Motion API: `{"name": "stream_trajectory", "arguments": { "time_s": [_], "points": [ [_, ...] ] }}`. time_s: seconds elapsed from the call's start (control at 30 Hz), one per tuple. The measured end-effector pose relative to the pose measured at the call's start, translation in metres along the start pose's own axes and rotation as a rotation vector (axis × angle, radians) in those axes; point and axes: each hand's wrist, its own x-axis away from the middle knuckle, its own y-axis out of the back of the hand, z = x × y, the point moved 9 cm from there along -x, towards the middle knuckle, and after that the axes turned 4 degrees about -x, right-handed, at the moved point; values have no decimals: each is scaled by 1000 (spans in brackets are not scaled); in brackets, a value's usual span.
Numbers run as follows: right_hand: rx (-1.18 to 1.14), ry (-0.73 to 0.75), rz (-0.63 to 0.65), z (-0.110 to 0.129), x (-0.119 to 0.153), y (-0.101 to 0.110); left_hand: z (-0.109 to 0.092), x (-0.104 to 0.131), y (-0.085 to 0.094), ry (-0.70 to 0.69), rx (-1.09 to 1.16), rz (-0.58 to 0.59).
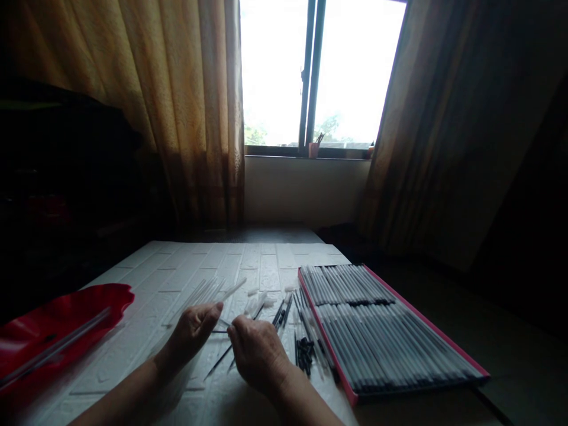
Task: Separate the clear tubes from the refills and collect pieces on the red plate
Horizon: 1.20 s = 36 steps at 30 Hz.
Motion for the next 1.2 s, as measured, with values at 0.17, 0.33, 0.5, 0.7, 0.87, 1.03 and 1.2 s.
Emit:
{"name": "stream_trajectory", "arguments": {
  "time_s": [0.17,0.33,0.5,0.7,0.87,1.03,1.2],
  "points": [
    [11,-9,19,-4,0,-3,3,0,-9,27,25,25],
    [61,-19,46,-11,-3,-3,11,-5,-13,61,35,85],
    [123,-99,60,-15,-6,12,24,-8,-13,117,-24,190],
    [44,-300,-60,-34,9,78,32,-6,-10,130,-134,227],
    [28,-571,-187,-108,42,164,23,-4,-2,120,-159,172],
    [103,-780,-150,-176,81,199,24,-6,0,119,-184,168],
    [150,-841,-88,-194,100,190,27,-8,0,95,-225,177]
  ]
}}
